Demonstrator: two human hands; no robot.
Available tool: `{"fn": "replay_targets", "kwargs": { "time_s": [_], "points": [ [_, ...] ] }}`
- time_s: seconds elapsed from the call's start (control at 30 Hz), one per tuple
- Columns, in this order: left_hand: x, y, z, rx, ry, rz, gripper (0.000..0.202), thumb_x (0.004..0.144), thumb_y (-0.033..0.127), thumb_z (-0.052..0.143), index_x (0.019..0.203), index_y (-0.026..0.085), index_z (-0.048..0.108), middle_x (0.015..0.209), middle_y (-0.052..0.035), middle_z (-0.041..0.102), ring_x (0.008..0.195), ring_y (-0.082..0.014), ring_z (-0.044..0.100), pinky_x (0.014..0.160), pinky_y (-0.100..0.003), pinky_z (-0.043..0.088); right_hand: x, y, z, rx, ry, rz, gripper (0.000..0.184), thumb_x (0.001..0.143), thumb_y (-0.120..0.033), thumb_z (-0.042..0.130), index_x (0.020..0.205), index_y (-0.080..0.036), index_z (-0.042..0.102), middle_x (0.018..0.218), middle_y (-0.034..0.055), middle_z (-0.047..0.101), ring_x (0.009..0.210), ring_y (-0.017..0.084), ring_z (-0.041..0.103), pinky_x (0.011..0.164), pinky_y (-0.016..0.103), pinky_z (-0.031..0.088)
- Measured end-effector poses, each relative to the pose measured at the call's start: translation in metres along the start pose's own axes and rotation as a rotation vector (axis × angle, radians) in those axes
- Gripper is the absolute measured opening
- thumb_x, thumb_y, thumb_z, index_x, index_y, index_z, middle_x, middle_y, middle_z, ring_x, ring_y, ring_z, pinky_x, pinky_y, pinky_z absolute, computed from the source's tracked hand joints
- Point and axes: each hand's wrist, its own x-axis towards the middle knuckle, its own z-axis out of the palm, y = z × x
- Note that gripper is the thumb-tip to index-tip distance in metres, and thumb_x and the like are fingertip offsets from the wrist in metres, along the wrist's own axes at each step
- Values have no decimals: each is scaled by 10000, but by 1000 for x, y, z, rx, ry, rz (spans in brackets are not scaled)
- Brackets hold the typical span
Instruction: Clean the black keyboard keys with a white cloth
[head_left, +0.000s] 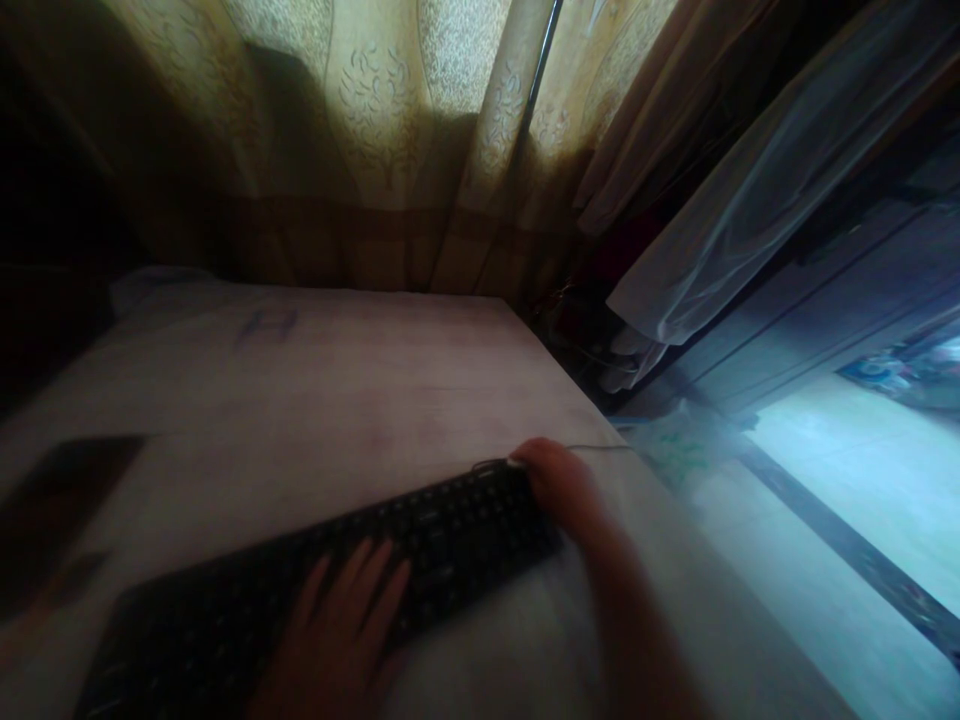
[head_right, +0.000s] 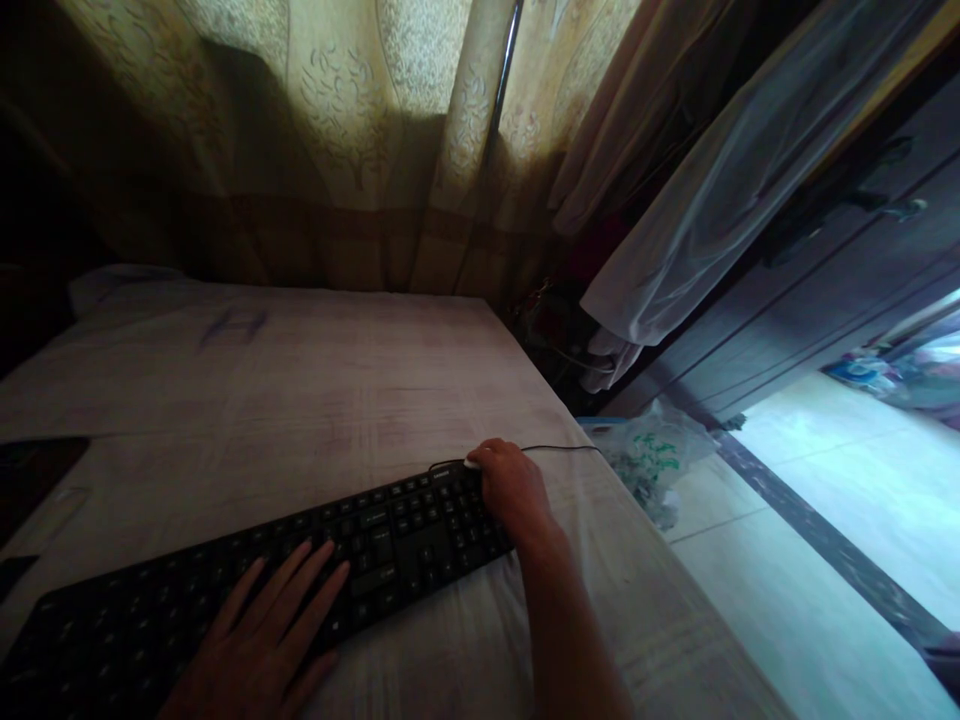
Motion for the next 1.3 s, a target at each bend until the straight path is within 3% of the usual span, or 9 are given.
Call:
{"fn": "replay_targets", "kwargs": {
  "time_s": [0.13, 0.37, 0.57, 0.93, 1.3],
  "points": [
    [4, 1, 0, 71, 46, 24, 512, 935, 409, 446, 1408, 232, 531, 1453, -100, 562, 1295, -308, 545, 1087, -530, 322, -1, -8, -2, 42, -10, -11, 441, 842, -9, 475, 1193, -199, 663, 1145, 78, 705, 1049, 216, 646, 902, 334, 474],
    [4, 0, -1, 78, 77, 29, 502, 940, 409, 433, 1392, 219, 542, 1431, -99, 587, 1285, -303, 543, 1108, -516, 286, 1, -31, 2, 86, -119, -142, 183, 944, -204, 586, 1052, -246, 729, 1028, 28, 712, 916, 170, 666, 799, 260, 471],
    [7, 0, -1, 111, 139, 58, 478, 962, 409, 409, 1358, 196, 574, 1398, -113, 611, 1263, -294, 549, 1128, -516, 236, 3, -19, -2, 16, -105, -77, 184, 942, -192, 577, 1018, -230, 740, 1012, 55, 698, 922, 199, 648, 779, 288, 452],
    [8, 1, -6, 115, 142, 65, 488, 949, 424, 420, 1352, 196, 576, 1391, -113, 616, 1268, -295, 540, 1148, -516, 202, 3, 6, -4, -62, -58, 59, 200, 938, -173, 550, 1005, -233, 728, 1021, 58, 693, 916, 202, 643, 725, 284, 422],
    [6, 0, -2, 94, 137, 60, 491, 943, 427, 431, 1341, 187, 588, 1386, -124, 616, 1268, -306, 538, 1140, -519, 215, 4, -19, -1, -22, -112, -63, 203, 929, -176, 577, 1030, -260, 732, 1045, 27, 702, 894, 164, 642, 747, 255, 434]
  ]
}}
